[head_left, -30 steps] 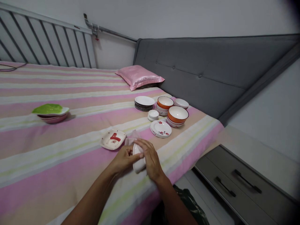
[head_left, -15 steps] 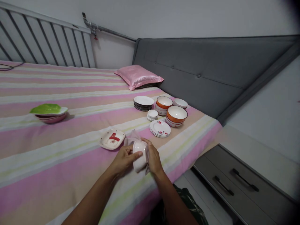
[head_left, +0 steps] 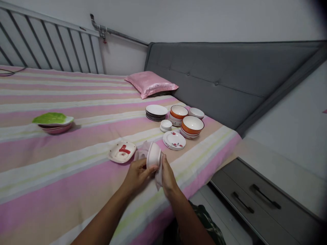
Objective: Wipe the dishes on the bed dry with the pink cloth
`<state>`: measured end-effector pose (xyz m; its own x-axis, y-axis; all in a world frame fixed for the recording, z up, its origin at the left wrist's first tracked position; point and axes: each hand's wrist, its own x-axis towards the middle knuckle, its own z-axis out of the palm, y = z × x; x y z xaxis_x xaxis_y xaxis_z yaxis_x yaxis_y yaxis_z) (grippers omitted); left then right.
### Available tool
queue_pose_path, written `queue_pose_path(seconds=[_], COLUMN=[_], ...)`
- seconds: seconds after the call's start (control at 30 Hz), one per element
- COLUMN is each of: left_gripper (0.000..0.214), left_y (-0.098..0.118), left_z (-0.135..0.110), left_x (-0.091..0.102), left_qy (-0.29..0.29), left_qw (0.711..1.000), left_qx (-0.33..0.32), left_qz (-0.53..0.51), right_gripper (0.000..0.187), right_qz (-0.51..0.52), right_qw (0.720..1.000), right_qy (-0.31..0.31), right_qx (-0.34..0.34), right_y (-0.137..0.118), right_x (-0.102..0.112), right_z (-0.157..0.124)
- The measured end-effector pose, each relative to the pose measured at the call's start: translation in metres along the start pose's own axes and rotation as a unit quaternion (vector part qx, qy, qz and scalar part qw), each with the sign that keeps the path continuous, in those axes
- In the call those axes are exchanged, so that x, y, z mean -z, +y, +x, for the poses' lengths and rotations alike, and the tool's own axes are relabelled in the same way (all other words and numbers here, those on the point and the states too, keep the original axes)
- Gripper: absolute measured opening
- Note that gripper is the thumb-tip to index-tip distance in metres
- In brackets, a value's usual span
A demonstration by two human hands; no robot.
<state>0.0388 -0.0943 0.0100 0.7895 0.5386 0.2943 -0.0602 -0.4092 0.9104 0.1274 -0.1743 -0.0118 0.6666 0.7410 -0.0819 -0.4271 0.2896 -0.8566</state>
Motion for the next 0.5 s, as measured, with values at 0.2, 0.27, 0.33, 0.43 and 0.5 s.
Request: queue_pose_path(seconds=[0.2, 0.27, 0.33, 0.43, 0.5], left_gripper=[0.022, 0.022, 0.018, 0.019, 0.02], left_y=[-0.007, -0.008, -0.009, -0.01, -0.012], left_z=[0.0, 0.001, 0.002, 0.003, 0.004], left_x=[0.001, 0.001, 0.001, 0.001, 0.002], left_qy=[0.001, 0.017, 0.036, 0.059, 0.068], left_qw=[0.957, 0.934, 0.914, 0.896, 0.886], left_qx=[-0.176, -0.214, -0.243, -0.272, -0.278], left_qz=[0.233, 0.286, 0.321, 0.347, 0.364], right_gripper=[0.05, 0.051, 0.053, 0.054, 0.054], right_qz=[0.063, 0.073, 0.076, 0.065, 0.046], right_qw=[0.996, 0.995, 0.995, 0.996, 0.998], right_qy=[-0.02, -0.017, -0.018, -0.019, -0.019], right_qx=[-0.058, -0.067, -0.068, -0.052, -0.034], right_y=[-0.006, -0.01, -0.014, -0.016, -0.015], right_x=[-0.009, -0.011, -0.013, -0.012, -0.01], right_z=[-0.006, -0.008, -0.009, -0.008, -0.005])
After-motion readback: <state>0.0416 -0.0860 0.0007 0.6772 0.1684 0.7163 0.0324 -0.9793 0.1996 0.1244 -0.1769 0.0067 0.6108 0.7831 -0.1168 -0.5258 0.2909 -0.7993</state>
